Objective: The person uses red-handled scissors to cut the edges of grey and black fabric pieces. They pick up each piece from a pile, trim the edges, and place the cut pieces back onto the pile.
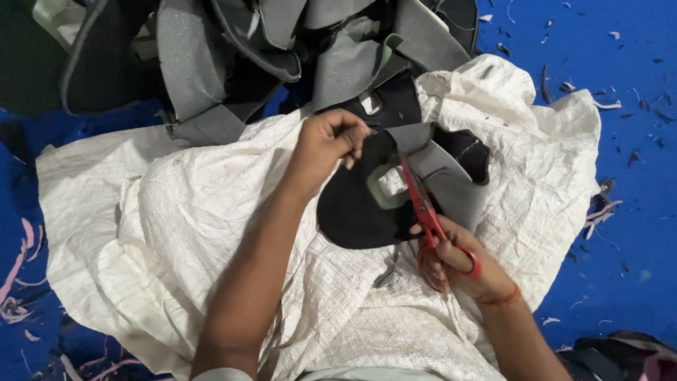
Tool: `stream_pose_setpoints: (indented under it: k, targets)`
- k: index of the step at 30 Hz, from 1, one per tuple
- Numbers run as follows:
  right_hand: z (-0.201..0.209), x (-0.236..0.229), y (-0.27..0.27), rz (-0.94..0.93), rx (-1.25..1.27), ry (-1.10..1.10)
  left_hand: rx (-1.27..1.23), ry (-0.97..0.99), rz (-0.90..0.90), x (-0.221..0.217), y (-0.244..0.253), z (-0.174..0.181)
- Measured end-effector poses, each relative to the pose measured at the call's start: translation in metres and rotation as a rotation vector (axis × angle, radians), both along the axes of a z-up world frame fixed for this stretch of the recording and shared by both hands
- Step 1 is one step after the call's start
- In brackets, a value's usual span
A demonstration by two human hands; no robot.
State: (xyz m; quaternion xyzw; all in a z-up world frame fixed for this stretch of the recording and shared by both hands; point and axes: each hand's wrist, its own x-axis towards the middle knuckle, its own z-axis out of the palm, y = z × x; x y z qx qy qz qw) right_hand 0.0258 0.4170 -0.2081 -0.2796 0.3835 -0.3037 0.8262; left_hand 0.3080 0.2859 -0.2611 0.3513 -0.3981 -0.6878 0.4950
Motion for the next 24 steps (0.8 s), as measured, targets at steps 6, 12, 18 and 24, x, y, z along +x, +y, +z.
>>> stream_pose_setpoints:
  k: [6, 12, 18, 24]
  targets:
    - [0.013, 0.011, -0.008, 0.045, 0.157, -0.075, 0.115, 0.162, -0.055, -0.001, 0.004, 0.009]
    - [-0.009, 0.001, 0.003, -0.095, 0.141, -0.119, 0.105, 0.31, -0.027, 0.012, -0.003, 0.007]
    - [0.001, 0.007, 0.004, -0.048, -0.118, -0.092, -0.401, -0.716, 0.525, -0.01, -0.019, -0.024]
    - [-0.004, 0.013, 0.01, -0.253, -0.147, 0.002, -0.209, -1.051, -0.043, -0.068, -0.017, -0.054]
